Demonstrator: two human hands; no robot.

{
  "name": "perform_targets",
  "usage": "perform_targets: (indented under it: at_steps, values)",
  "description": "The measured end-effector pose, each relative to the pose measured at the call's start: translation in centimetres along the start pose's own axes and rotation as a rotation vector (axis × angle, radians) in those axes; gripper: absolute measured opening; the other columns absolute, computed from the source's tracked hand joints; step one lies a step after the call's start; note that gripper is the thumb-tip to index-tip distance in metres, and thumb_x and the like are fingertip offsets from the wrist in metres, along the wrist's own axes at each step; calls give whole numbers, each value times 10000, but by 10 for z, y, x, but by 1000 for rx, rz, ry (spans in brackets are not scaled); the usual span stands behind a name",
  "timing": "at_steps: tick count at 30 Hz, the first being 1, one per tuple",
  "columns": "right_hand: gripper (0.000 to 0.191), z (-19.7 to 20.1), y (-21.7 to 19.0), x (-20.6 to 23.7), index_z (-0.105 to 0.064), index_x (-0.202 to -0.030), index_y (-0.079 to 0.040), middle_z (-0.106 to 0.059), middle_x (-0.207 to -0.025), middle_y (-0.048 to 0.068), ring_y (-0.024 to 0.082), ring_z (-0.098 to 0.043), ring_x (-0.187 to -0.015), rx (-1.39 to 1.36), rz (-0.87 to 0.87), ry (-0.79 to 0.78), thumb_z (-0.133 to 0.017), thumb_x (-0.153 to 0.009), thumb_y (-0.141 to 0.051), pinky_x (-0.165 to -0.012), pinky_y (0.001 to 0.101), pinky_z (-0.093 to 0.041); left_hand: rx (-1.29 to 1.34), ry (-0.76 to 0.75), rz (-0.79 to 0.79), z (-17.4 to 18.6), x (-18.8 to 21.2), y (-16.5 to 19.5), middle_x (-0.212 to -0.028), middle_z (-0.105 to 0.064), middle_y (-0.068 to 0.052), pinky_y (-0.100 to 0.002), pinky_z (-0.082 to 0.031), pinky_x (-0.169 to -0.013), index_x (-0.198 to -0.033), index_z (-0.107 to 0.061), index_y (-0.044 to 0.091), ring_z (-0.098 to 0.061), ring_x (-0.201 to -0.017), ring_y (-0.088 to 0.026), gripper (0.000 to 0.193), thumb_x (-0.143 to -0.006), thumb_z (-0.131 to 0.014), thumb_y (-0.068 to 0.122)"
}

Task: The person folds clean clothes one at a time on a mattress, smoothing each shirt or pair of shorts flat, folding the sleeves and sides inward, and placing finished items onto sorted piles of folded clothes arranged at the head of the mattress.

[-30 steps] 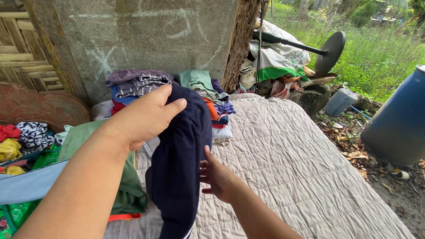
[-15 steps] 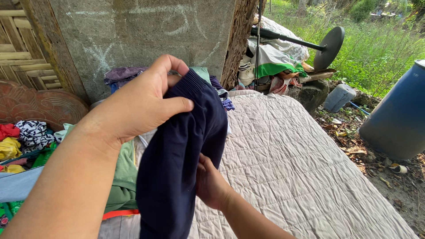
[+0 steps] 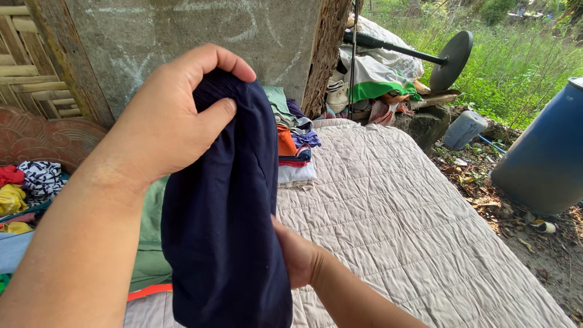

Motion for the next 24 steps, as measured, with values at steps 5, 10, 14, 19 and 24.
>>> perform_targets:
  at_steps: [5,10,14,19,24]
  values:
    - [727,19,-9,11,-534,-1515,8,-610,-1473,171,242,-636,-1304,120,100,162,-531,-1033,-537,-1203,430,-464,-21,48,-96,7,3,3,-1153,-720,-55,-305,-539,-999,-1198,-640,47,-693,-1119,-157,295,-912,-664,-22]
    - [899,25,-42,23,-540,-1369,118,-642,-1327,271,329,-680,-1186,-33,80,161,-511,-933,-667,-1073,473,-496,-38,78,68,25,10,-10,-1095,-725,-31,-285,-564,-907,-1188,-645,71,-705,-1033,-131,326,-876,-650,-24]
    - [746,45,-14,11,-571,-1400,53,-651,-1340,236,296,-689,-1175,12,-128,183,-500,-968,-552,-1064,429,-507,-34,64,32,25,13,-11,-1072,-731,-32,-288,-566,-909,-1173,-647,67,-705,-1012,-128,322,-868,-632,-35]
    - [623,70,46,-9,-507,-1541,61,-601,-1474,194,240,-644,-1288,63,-138,16,-502,-1154,-428,-1197,393,-458,-60,36,27,14,13,-15,-1060,-725,-40,-289,-559,-893,-1159,-657,69,-700,-993,-130,315,-859,-641,-27]
    - [667,67,-48,18,-537,-1402,48,-598,-1406,242,338,-622,-1257,-26,223,182,-479,-1043,-511,-1149,489,-438,-77,91,-11,19,12,-16,-1104,-708,-45,-285,-546,-945,-1180,-645,56,-685,-1052,-132,318,-880,-631,-48]
Point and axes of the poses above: each hand's wrist, its own x-axis away from the middle knuckle, its own z-axis out of the back of the hand, y = z × x, the point moved 5 cm from there along -x, towards the middle knuckle
